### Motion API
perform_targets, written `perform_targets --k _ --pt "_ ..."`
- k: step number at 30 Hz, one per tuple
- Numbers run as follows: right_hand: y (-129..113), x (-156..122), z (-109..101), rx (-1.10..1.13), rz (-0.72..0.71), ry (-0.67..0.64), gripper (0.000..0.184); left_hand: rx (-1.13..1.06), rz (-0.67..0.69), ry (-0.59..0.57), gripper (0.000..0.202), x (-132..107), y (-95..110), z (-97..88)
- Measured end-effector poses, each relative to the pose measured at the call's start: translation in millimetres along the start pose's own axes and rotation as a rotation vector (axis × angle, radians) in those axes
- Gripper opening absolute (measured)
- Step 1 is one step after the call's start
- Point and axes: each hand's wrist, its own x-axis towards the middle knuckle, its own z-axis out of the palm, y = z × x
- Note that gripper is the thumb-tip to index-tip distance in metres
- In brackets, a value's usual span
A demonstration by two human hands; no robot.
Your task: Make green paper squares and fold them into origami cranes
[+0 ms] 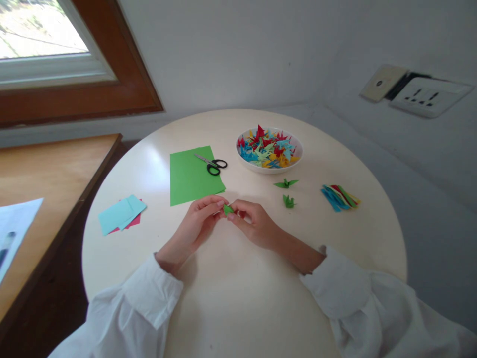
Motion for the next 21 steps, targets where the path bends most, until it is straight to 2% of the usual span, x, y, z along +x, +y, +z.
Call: perform_targets --k 11,21 --pt "0.2 -0.6 0.9 -0.013 -0.001 0.001 0.019 0.017 0.009 0.0 0.017 -0.4 0.0 0.1" --pt "-0.3 -1.8 0.2 -0.096 -0.1 0.04 0.013 0.024 0.004 -0.02 0.009 1.1 -2.2 -3.4"
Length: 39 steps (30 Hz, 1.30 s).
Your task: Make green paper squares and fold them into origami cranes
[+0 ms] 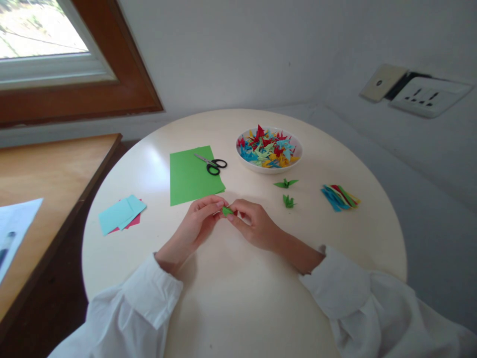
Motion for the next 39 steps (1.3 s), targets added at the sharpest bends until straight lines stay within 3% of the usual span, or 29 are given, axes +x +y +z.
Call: perform_targets --k 15,39 --pt "2.3 -1.1 -1.1 -0.108 -0.174 0.026 0.01 0.015 0.025 -0.015 0.003 -1.8 3.9 2.7" --pt "-0.1 -1.9 -3.8 -0.102 -0.196 -0.022 0.01 0.016 -0.01 -0.015 0.003 -4.5 8.1 4.6"
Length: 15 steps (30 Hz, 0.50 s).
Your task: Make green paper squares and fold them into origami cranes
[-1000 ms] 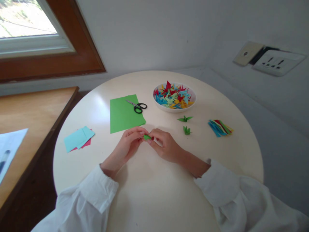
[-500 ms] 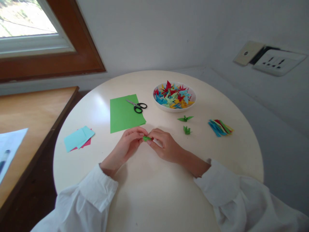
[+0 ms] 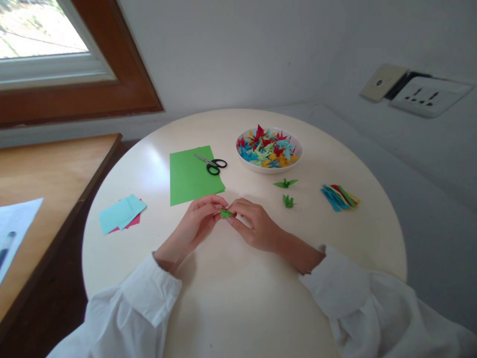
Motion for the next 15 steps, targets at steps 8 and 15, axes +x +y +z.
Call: perform_targets --k 8,15 --pt "0.3 0.8 1.5 0.054 0.112 0.054 0.007 0.062 0.038 0.035 0.019 0.3 -0.9 1.3" --pt "3.4 4.0 3.9 0.045 0.354 0.268 0.012 0.164 0.164 0.147 0.023 1.4 -2.1 2.2"
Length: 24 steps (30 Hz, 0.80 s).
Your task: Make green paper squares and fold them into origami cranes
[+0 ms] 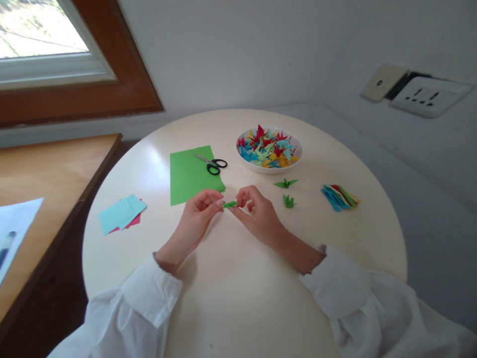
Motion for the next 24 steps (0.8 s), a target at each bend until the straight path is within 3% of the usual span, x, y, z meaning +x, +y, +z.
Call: perform_targets --k 5,15,24 --pt "-0.8 0.8 -1.8 -0.062 -0.035 0.008 0.023 0.073 0.102 0.042 0.016 1.0 -4.2 -1.9" --pt "-2.6 0.6 -0.4 -0.073 -0.054 -0.031 0.02 0.182 0.24 0.11 0.014 0.2 -4.6 1.9" --pt "-0.9 -1.7 1.8 -0.03 -0.068 -0.094 0.013 0.205 0.26 0.168 0.019 1.0 -9.1 0.2"
